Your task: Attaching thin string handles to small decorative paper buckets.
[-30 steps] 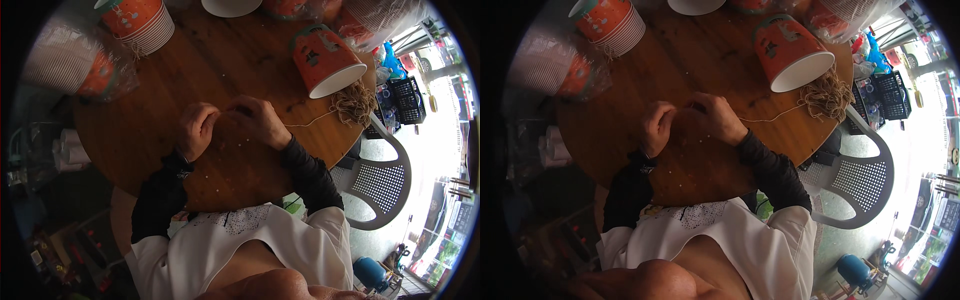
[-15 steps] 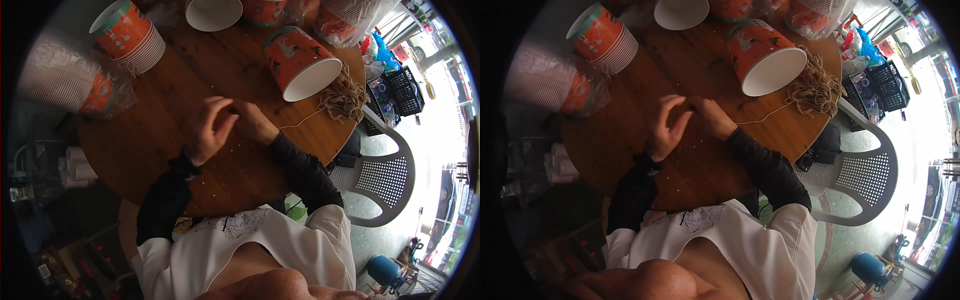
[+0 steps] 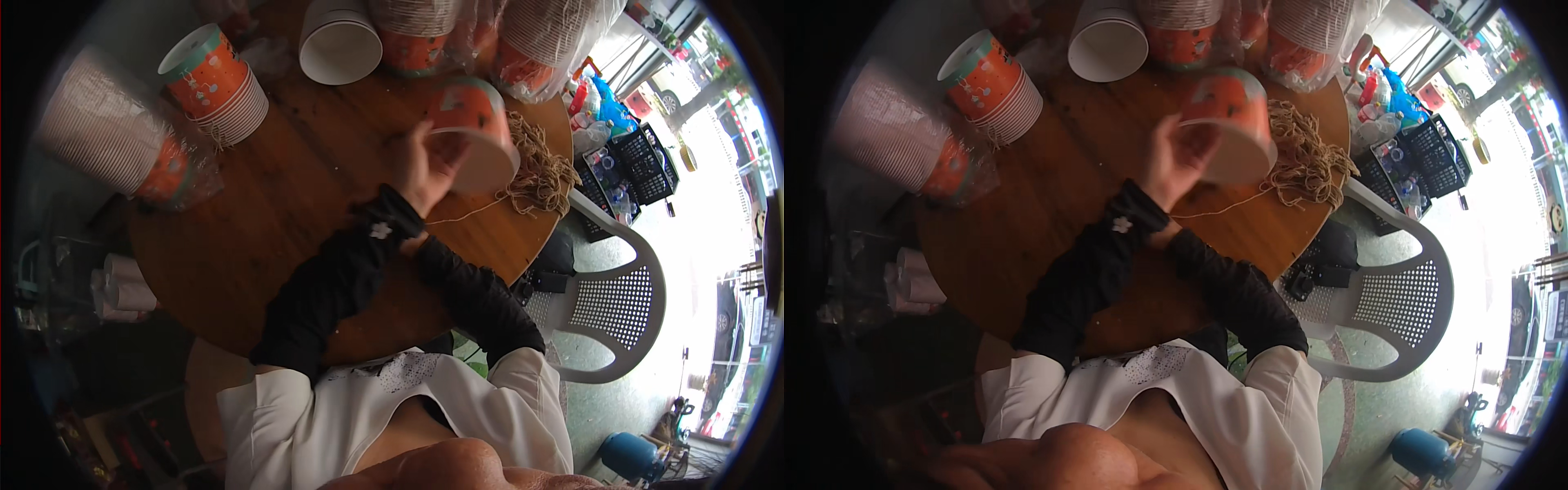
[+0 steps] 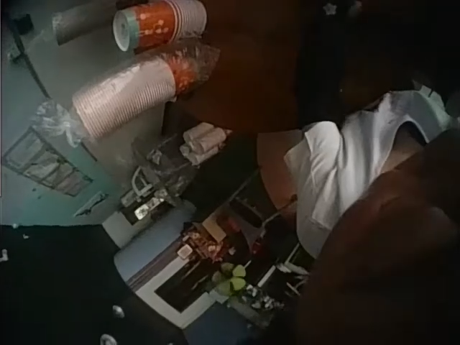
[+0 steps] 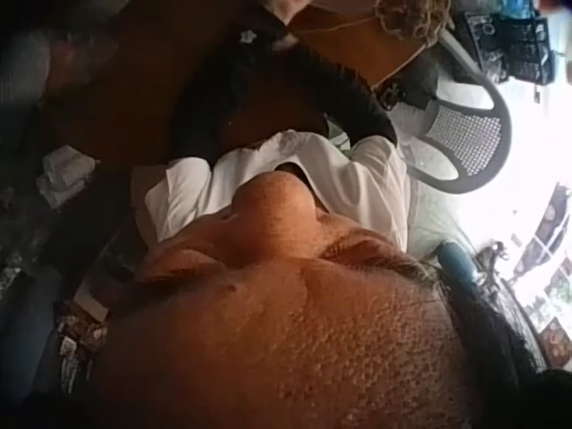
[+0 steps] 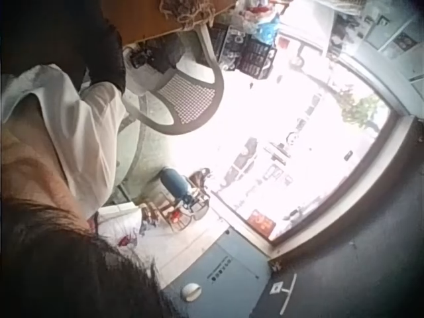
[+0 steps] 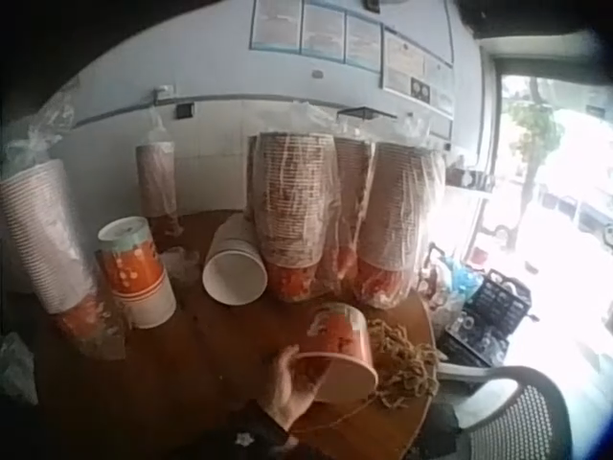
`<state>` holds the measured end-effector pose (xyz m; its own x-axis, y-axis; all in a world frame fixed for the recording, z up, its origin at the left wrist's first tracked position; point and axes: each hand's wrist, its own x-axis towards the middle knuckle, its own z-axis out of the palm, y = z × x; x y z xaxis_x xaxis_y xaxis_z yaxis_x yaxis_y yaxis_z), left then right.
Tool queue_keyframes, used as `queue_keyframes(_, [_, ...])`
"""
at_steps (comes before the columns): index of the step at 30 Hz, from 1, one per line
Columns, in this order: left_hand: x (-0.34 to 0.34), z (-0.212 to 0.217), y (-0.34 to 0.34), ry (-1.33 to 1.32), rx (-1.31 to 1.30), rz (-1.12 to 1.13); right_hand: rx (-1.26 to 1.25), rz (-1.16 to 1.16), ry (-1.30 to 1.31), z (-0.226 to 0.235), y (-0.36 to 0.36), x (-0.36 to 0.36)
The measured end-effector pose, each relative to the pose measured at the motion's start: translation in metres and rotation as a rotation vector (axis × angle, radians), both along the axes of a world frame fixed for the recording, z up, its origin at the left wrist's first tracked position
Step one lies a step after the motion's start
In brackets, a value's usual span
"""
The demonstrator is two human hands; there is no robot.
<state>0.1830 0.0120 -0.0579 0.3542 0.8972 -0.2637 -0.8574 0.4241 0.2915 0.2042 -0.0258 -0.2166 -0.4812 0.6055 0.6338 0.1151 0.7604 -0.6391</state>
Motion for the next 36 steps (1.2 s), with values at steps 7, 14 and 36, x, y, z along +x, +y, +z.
queue_keyframes(7, [-0.162,0.009,-0.022,0.887,0.549,0.313,-0.502,0.173,-0.245,0.134,-0.019,0.002])
queue_keyframes(14, [-0.198,-0.005,-0.073,0.727,0.355,0.307,-0.812,0.084,0.422,0.115,-0.022,-0.022])
queue_keyframes(36, [-0.184,-0.017,-0.085,0.705,0.389,0.324,-1.171,0.309,0.486,0.101,-0.037,-0.049])
